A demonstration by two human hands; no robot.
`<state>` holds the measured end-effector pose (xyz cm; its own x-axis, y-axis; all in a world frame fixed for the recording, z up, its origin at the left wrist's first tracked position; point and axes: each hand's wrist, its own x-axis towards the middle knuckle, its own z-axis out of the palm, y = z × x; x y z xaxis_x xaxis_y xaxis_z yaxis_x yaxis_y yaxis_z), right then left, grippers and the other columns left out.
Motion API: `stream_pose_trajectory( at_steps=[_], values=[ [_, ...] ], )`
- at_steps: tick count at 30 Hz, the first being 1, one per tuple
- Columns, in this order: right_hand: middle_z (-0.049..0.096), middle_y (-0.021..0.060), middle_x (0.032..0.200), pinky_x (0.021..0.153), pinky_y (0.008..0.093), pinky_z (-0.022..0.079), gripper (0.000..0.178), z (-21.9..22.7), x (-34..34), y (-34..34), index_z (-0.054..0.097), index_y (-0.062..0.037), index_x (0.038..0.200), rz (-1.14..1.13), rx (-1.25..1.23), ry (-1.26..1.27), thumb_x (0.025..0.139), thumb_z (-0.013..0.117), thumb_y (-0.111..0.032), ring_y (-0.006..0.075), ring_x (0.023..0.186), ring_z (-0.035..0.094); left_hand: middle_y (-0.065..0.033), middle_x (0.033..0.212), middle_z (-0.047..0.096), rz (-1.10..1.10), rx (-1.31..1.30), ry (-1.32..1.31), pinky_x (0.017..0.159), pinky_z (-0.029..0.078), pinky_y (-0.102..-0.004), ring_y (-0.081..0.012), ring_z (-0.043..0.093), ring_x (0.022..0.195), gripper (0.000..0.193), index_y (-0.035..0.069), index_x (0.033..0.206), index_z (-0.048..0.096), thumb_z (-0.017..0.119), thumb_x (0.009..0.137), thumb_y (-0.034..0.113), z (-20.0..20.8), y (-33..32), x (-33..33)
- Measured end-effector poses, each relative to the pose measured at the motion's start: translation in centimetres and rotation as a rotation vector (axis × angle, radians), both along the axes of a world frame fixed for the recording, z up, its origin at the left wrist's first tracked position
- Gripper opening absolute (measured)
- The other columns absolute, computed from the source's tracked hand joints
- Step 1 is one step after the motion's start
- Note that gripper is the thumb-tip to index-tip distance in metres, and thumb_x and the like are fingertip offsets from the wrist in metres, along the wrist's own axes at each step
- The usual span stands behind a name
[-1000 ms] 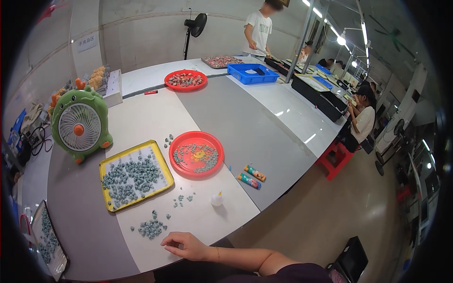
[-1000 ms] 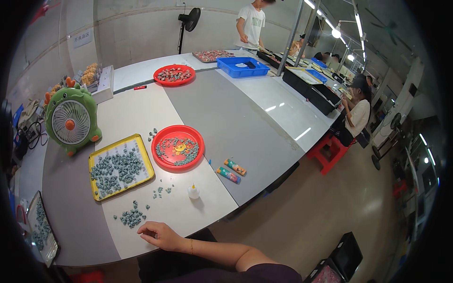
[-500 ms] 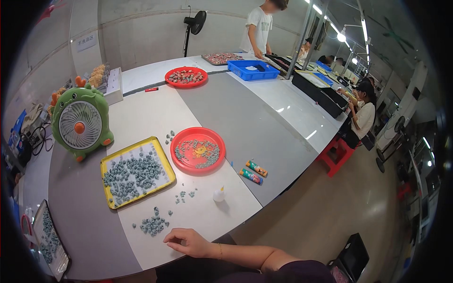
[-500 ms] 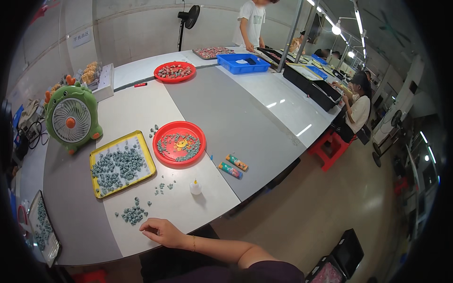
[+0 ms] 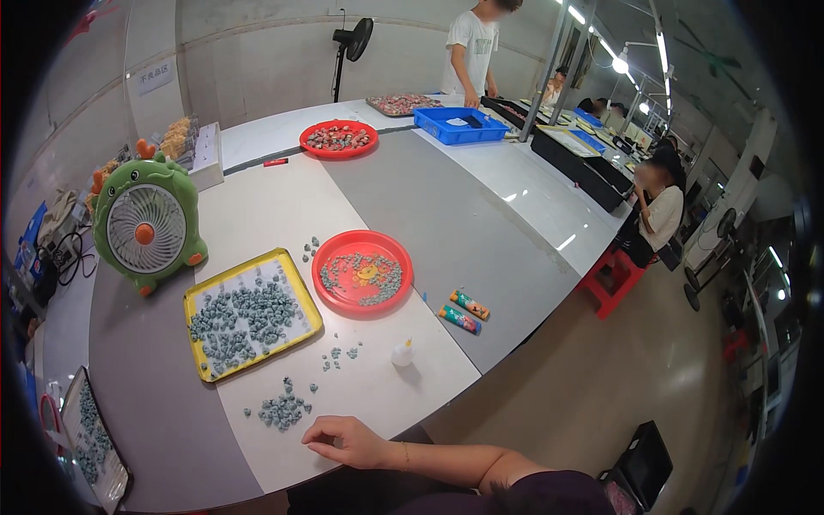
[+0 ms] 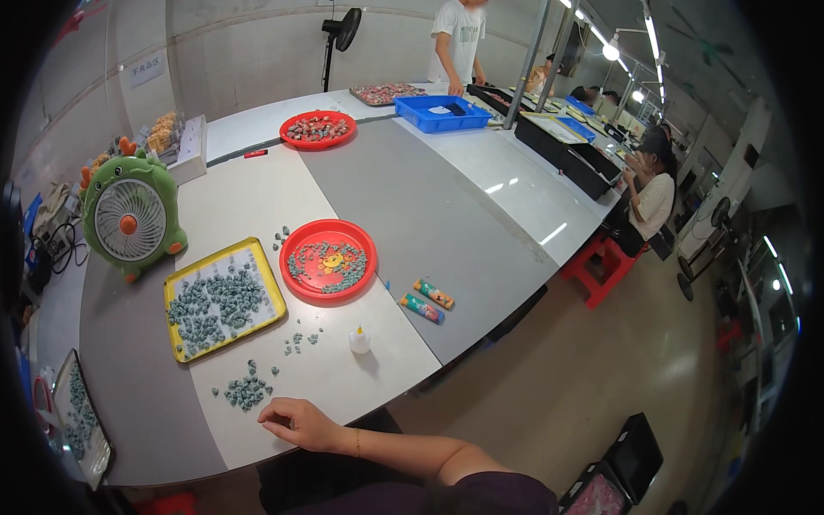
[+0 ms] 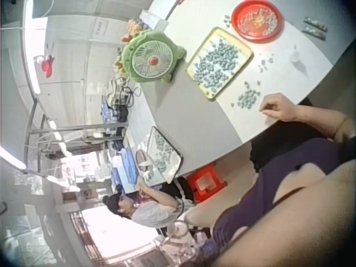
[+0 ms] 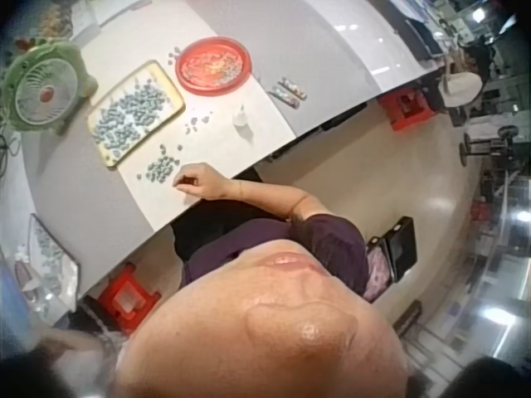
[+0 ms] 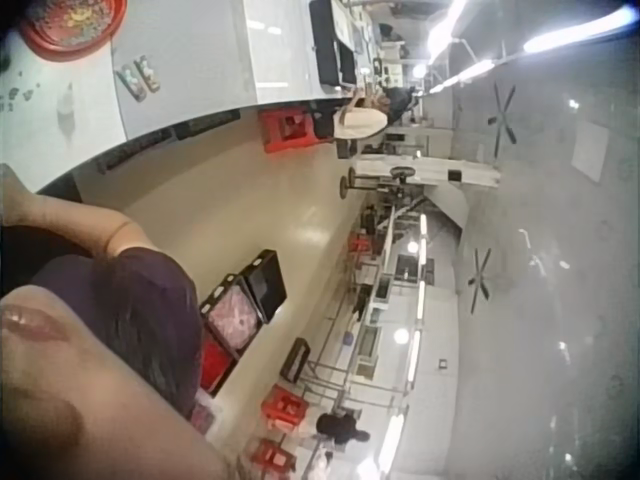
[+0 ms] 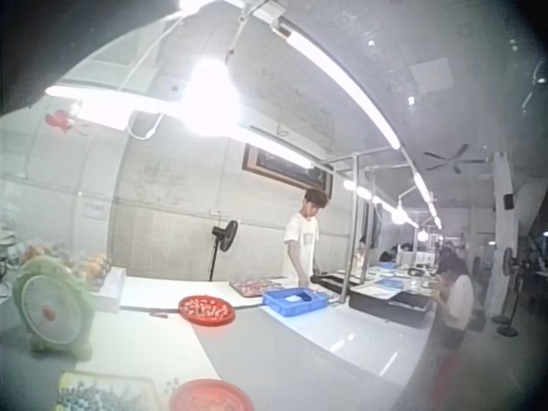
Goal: Assembling small green plastic components by applying glue and joining parts together manually.
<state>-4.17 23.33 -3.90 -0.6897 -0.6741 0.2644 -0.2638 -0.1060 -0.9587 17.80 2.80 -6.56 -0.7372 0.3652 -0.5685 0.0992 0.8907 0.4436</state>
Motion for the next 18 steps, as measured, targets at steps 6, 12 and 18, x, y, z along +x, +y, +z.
stream_pose_trajectory(
  at_steps=[6, 12, 18],
  values=[
    [0.053, 0.0032, 0.073, 0.054, 0.0224, 0.039, 0.008, 0.1, 0.0, 0.0, 0.058, -0.0029, 0.088, -0.008, 0.006, 0.027, 0.084, 0.057, -0.01, 0.0096, 0.059, 0.048, -0.0198, 0.076, 0.058, -0.035, -0.057, 0.059, 0.065, 0.046, -0.0386, -0.0338, 0.057, 0.071, 0.021, -0.001, 0.094, 0.056, 0.043, 0.078, 0.002, -0.9, 0.0, 1.2],
    [0.054, 0.0033, 0.074, 0.054, 0.0224, 0.039, 0.009, 0.2, 0.1, 0.0, 0.058, -0.003, 0.089, -0.008, 0.003, 0.022, 0.083, 0.057, -0.01, 0.0097, 0.059, 0.048, -0.02, 0.076, 0.057, -0.064, -0.117, 0.117, 0.065, 0.045, -0.039, -0.0343, 0.057, 0.071, 0.02, 0.0, 0.094, 0.055, 0.043, 0.078, 0.003, -1.6, 0.1, 2.2],
    [0.054, 0.0036, 0.075, 0.054, 0.0224, 0.039, 0.008, 0.1, 0.0, 0.0, 0.059, -0.0029, 0.088, -0.003, 0.013, 0.015, 0.084, 0.056, -0.009, 0.0102, 0.059, 0.048, -0.0201, 0.077, 0.056, -0.097, -0.172, 0.178, 0.065, 0.045, -0.0395, -0.0349, 0.056, 0.071, 0.019, 0.0, 0.093, 0.054, 0.043, 0.078, 0.003, -2.4, 0.3, 3.1]
  ],
)
